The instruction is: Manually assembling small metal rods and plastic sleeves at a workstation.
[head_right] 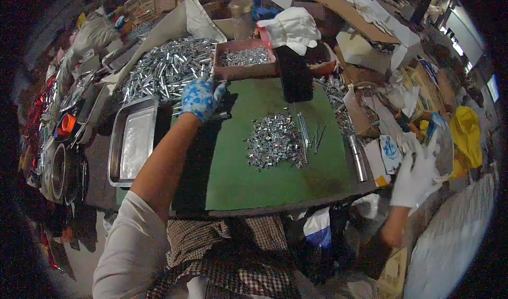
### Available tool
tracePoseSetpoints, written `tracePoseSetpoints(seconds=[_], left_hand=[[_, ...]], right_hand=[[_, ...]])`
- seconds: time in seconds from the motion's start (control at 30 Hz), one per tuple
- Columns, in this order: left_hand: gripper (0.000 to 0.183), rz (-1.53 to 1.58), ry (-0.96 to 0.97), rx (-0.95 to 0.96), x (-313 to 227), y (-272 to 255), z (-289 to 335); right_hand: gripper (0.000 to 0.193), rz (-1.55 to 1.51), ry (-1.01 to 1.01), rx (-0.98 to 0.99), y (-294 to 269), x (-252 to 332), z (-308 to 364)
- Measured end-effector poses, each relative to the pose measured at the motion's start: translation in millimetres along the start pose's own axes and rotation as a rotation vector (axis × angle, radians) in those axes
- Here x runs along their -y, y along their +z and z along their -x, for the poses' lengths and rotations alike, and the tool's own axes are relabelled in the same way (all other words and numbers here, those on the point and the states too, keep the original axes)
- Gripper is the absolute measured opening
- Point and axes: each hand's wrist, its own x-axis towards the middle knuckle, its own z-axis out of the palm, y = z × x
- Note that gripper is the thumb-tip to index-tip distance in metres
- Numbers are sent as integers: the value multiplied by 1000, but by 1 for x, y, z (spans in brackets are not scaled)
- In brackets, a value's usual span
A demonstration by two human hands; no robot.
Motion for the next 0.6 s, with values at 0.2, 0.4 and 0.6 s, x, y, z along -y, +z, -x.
tracePoseSetpoints(seconds=[0.2,0.4,0.6], left_hand=[[46,-8,53,-125,1,8,19],[41,-32,25,-141,-19,-2,56],[40,15,48,-138,-24,-5,90]], right_hand=[[30,-833,-4,309,9,117,17],[25,-660,-292,478,71,201,-20],[26,-363,-380,588,124,257,-42]])
